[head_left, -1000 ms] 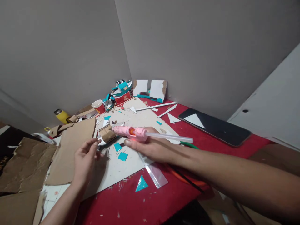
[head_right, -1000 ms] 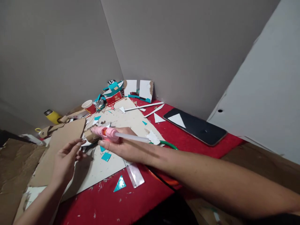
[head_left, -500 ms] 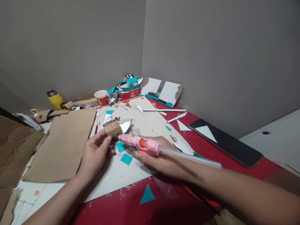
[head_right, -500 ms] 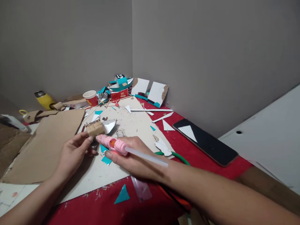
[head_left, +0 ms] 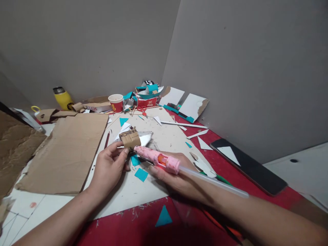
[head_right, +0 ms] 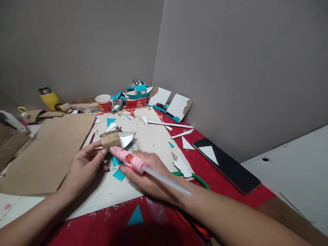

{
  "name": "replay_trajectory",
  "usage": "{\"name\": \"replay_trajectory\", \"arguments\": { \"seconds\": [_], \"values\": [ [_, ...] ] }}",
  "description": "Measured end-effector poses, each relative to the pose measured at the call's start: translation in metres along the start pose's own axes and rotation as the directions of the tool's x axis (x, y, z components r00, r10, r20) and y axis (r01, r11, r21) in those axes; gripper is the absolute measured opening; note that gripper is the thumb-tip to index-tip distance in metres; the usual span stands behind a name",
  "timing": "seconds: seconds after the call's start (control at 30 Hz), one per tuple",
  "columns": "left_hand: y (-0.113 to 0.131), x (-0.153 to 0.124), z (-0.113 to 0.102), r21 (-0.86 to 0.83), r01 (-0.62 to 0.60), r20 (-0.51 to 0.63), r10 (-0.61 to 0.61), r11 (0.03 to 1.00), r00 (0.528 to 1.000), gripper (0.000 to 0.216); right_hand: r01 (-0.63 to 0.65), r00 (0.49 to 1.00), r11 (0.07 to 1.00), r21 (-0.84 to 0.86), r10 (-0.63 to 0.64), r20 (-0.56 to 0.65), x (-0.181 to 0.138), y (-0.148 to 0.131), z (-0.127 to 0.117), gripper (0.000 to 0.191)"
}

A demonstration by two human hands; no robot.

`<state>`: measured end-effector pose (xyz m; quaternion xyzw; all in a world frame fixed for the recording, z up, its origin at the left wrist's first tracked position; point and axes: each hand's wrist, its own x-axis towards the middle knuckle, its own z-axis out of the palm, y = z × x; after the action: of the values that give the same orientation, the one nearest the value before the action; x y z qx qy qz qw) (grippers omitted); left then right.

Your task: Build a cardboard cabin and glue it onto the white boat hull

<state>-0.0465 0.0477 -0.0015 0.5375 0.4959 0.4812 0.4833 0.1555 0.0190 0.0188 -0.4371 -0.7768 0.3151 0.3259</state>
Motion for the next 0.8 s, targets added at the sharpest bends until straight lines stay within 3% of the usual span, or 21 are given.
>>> {"name": "replay_trajectory", "arguments": {
  "seconds": [0.13, 0.4, 0.8],
  "values": [
    [-0.002, 0.000, 0.000, 0.000, -0.003, 0.012, 0.003, 1.000, 1.000, 0.021, -0.048, 0.999, 0.997, 0.064, 0.047, 0.010, -0.001, -0.002, 0.000, 0.039],
    [-0.001, 0.000, 0.001, 0.003, -0.008, -0.003, 0.008, 1.000, 1.000, 0.022, -0.026, 1.000, 0.994, 0.109, 0.025, 0.013, 0.000, -0.008, -0.004, 0.044],
    [0.000, -0.002, 0.000, 0.000, -0.018, -0.016, 0.018, 1.000, 1.000, 0.017, -0.073, 0.996, 0.995, 0.073, 0.076, -0.043, -0.002, -0.010, -0.004, 0.040]
  ]
}}
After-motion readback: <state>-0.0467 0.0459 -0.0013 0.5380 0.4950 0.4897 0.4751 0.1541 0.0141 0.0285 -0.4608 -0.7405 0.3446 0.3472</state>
